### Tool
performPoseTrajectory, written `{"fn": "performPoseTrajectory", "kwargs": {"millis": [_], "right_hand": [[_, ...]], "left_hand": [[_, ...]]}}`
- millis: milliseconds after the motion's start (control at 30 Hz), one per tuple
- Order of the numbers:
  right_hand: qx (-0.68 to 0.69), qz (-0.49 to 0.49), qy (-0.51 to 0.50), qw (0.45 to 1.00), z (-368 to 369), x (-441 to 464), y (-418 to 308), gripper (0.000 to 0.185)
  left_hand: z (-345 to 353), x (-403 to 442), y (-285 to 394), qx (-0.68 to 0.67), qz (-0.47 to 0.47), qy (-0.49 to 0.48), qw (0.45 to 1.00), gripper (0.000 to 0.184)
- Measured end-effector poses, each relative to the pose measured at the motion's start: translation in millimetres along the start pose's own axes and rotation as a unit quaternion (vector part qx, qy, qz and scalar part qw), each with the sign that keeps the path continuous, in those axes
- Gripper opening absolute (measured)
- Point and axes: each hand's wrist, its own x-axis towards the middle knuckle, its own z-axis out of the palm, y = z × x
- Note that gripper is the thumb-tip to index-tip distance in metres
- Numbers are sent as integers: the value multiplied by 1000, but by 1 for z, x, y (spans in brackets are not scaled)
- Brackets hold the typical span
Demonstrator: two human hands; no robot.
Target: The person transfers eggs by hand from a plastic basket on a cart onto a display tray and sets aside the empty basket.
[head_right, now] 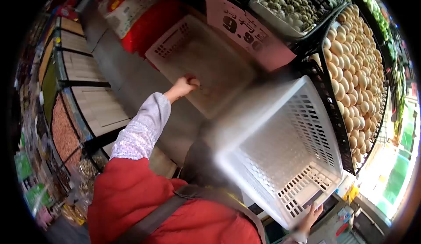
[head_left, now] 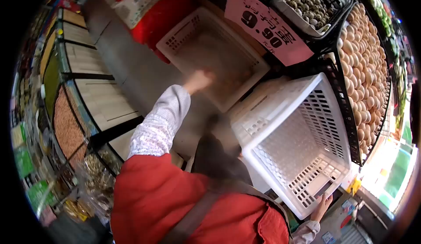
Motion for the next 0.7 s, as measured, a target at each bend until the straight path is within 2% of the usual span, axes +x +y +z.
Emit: {"fn": "performPoseTrajectory", "kwargs": {"millis": [33,67,167,200,300,400,433,500,533,600,667,700], "right_hand": [[17,50,-16,998,6,-7,-6,55],[-23,32,31,999,31,-28,-35,51],[-34,23,87,995,56,-41,-49,49],[-98,-18,89,991,60,-43,-46,47],[-122,-59,79,988,65,-42,-50,45],[-109,-52,106,987,66,-28,-43,41],[-62,21,131,989,77,-27,-57,40],[-92,59,94,990,51,-12,-35,40],[-76,78,116,987,52,-13,-36,46],[-86,33,108,990,37,-9,-17,34],[-62,37,99,993,42,-13,-26,31],[-86,-10,89,992,40,-12,-23,31]], "left_hand": [[20,24,-33,-2,-2,-14,1000,41],[41,47,-65,46,42,-62,996,40],[64,70,-80,217,13,-141,966,38],[70,74,-84,260,7,-155,953,38],[85,89,-108,339,0,-175,924,36],[95,101,-127,393,9,-184,901,35],[97,106,-132,404,14,-185,896,34],[105,115,-139,429,28,-187,884,33],[109,121,-142,439,38,-186,878,33],[113,131,-146,456,58,-191,867,32],[115,139,-145,474,72,-199,855,31],[117,145,-141,479,82,-201,850,30]]}}
